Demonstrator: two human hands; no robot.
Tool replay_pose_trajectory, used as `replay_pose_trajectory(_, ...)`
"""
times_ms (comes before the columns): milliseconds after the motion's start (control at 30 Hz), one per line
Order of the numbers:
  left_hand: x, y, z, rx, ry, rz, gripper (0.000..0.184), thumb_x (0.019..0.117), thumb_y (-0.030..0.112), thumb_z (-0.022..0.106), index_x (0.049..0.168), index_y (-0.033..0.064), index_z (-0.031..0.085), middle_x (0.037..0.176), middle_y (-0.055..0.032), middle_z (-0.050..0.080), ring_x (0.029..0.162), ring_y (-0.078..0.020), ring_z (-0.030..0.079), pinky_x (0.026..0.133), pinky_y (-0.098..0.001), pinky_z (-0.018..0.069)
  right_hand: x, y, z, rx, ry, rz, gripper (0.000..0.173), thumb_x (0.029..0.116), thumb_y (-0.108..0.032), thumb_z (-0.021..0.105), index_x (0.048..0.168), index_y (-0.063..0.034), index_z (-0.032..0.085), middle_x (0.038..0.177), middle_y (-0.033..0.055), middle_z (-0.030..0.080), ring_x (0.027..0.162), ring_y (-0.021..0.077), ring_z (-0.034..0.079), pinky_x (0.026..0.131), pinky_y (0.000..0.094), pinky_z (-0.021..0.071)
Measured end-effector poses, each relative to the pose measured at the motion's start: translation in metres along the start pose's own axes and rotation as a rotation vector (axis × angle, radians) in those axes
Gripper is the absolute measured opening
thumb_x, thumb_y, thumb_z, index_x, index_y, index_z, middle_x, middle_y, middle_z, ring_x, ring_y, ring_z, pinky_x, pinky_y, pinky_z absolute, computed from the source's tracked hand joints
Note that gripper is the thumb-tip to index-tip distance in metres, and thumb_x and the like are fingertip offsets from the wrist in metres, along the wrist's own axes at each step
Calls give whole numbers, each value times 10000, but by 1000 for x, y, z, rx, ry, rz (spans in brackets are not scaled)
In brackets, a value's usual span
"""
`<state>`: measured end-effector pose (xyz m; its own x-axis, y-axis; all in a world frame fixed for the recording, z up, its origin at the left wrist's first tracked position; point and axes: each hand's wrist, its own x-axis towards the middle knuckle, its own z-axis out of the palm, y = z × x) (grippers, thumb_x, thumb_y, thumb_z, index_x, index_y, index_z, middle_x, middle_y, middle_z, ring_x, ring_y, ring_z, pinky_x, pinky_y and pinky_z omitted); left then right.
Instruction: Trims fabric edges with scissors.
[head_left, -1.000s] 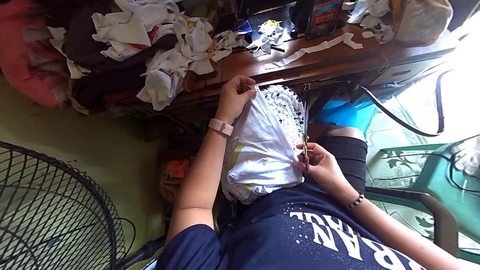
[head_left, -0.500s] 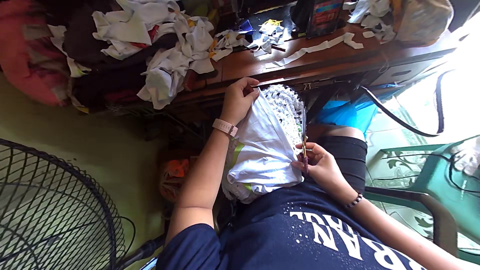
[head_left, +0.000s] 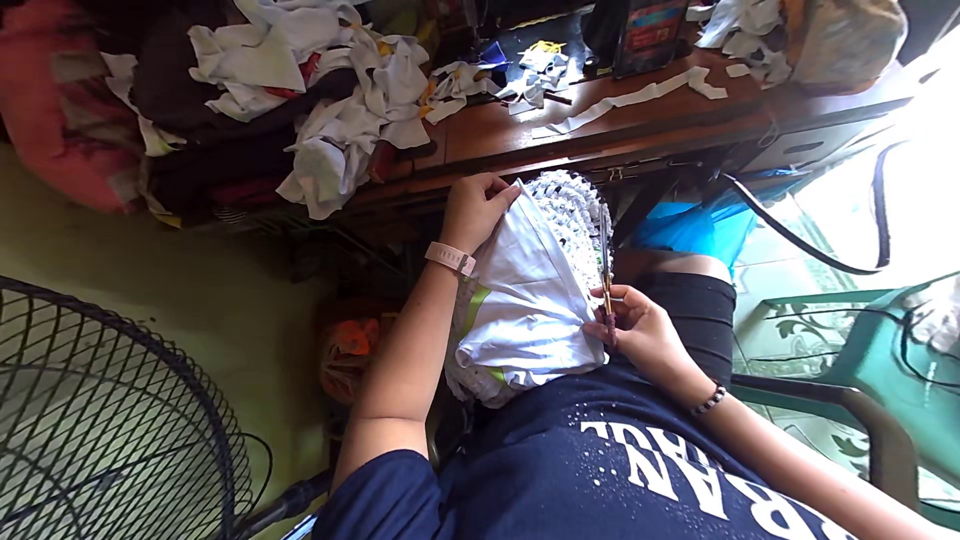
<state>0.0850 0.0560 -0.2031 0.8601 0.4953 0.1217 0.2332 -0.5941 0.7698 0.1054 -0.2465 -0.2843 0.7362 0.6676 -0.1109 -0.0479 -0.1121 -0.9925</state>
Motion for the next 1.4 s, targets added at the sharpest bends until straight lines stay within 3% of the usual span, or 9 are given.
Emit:
replay_pose_trajectory(233,-1,1,-1,-8,-12,-7,215,976,249,709,980,37,747,845,-72,718,781,-140,672,789,-377,555,0,0,0,-4,3,6,530,759,-73,818,1240,-35,598,914,8,738,748,61,698,674,215,592)
replay_pose_trajectory(1067,-1,-3,6,-233,46,-23,152,930,134,753,1009,9,721,853,-62,705,737,-84,650,737,-267,554,0,0,0,6,1,5,526,761,-72,814,1238,-35,595,914,8,740,748,59,700,676,214,593)
replay_pose_trajectory(1400,0,-2,1,-391,20,-100,246,969,271,721,986,27,733,842,-38,700,757,-81,640,743,-288,545,-1,3,0,10,11,6,536,763,-79,824,1246,-31,596,921,16,743,756,68,703,681,221,597)
